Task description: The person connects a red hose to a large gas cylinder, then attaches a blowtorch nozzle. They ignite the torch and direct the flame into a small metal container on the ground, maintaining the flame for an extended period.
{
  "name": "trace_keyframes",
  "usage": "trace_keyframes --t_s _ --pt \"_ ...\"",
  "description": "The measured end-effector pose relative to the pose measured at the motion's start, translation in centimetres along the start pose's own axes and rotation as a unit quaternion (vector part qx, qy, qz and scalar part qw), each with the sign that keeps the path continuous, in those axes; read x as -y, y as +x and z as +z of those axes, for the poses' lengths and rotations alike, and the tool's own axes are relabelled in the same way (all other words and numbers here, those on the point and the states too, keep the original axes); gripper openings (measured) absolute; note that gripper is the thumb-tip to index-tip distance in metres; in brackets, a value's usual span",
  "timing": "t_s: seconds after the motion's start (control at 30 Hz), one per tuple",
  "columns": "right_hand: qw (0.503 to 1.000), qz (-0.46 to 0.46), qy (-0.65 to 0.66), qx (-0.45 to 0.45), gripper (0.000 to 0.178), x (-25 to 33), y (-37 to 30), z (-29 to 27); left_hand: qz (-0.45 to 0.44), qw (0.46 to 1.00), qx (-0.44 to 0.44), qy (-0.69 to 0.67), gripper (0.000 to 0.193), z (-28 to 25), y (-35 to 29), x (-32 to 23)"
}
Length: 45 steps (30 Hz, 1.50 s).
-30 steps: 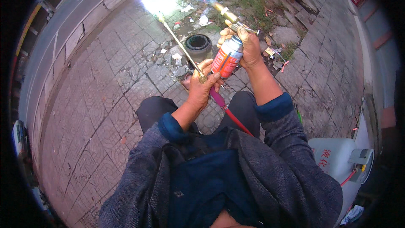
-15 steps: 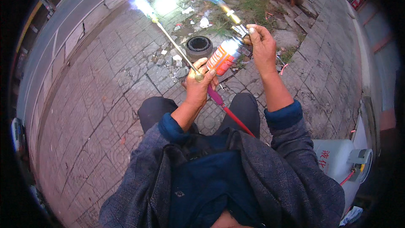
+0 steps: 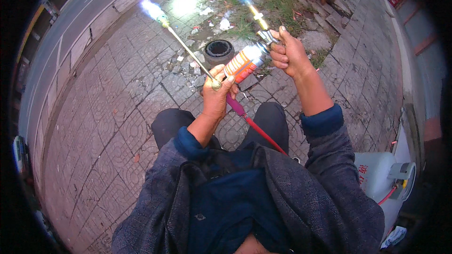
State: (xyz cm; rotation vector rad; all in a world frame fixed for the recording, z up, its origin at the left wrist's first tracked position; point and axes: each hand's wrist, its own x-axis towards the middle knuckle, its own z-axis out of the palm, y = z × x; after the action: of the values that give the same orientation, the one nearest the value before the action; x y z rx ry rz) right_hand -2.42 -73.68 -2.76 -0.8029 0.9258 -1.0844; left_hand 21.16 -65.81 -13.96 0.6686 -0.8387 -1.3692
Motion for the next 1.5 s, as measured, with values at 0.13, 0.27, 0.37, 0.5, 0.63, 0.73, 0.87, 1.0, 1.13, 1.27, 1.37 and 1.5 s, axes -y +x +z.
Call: trace_keyframes --t_s 0.13,0.27,0.37,0.5,0.63,0.73,0.87,1.0,1.13,1.27,1.37,1.5 --pt "0.996 -0.078 -0.048 -0.001 0.042 -0.5 -0.5 0.6 0.0 1.0 -0.021 0.0 0.056 -0.1 0.3 -0.2" --pt "0.891 -0.257 -0.375 -0.006 0.045 -1.4 -1.2 -0.2 -0.011 0.999 -0.029 -0.016 0.056 -0.4 0.7 -0.6" --pt "0.794 -0.316 -0.519 -0.036 0.047 -1.7 -1.5 -1.5 -0.022 0.999 -0.03 -0.008 0.056 -0.3 0.6 -0.5" --pt "0.93 -0.225 -0.291 0.005 0.043 -2.3 -1.5 -2.0 -0.026 0.999 -0.014 -0.012 0.055 -0.1 0.3 -0.1" --pt "0.989 -0.111 -0.093 0.009 0.042 -2.6 -1.6 -1.5 -0.027 0.999 -0.023 -0.002 0.051 0.0 0.3 0.4" --pt "0.979 -0.135 -0.149 0.025 0.047 -2.6 -1.7 -1.8 -0.037 0.999 -0.01 -0.017 0.053 -0.3 0.6 0.7" --pt "0.894 -0.258 -0.364 0.045 0.052 -3.1 -1.8 -3.2 -0.052 0.998 -0.018 -0.023 0.054 -0.6 0.9 0.9" --pt "0.739 -0.371 -0.562 -0.018 0.055 -3.8 -1.7 -4.6 -0.062 0.998 -0.027 -0.009 0.052 -0.5 0.9 0.9" --pt "0.676 -0.45 -0.58 -0.058 0.045 -3.7 -1.9 -5.7 -0.067 0.998 -0.005 0.002 0.051 -0.2 0.9 0.9" --pt "0.716 -0.416 -0.555 -0.076 0.029 -3.6 -2.0 -5.9 -0.065 0.998 0.001 0.014 0.05 0.0 1.0 1.0" --pt "0.843 -0.317 -0.426 -0.083 0.025 -4.3 -2.1 -5.0 -0.062 0.998 -0.007 0.012 0.05 0.0 0.9 1.2" --pt "0.92 -0.263 -0.282 -0.062 0.028 -4.5 -1.7 -4.1 -0.069 0.998 -0.012 0.008 0.049 -0.3 1.1 1.4"
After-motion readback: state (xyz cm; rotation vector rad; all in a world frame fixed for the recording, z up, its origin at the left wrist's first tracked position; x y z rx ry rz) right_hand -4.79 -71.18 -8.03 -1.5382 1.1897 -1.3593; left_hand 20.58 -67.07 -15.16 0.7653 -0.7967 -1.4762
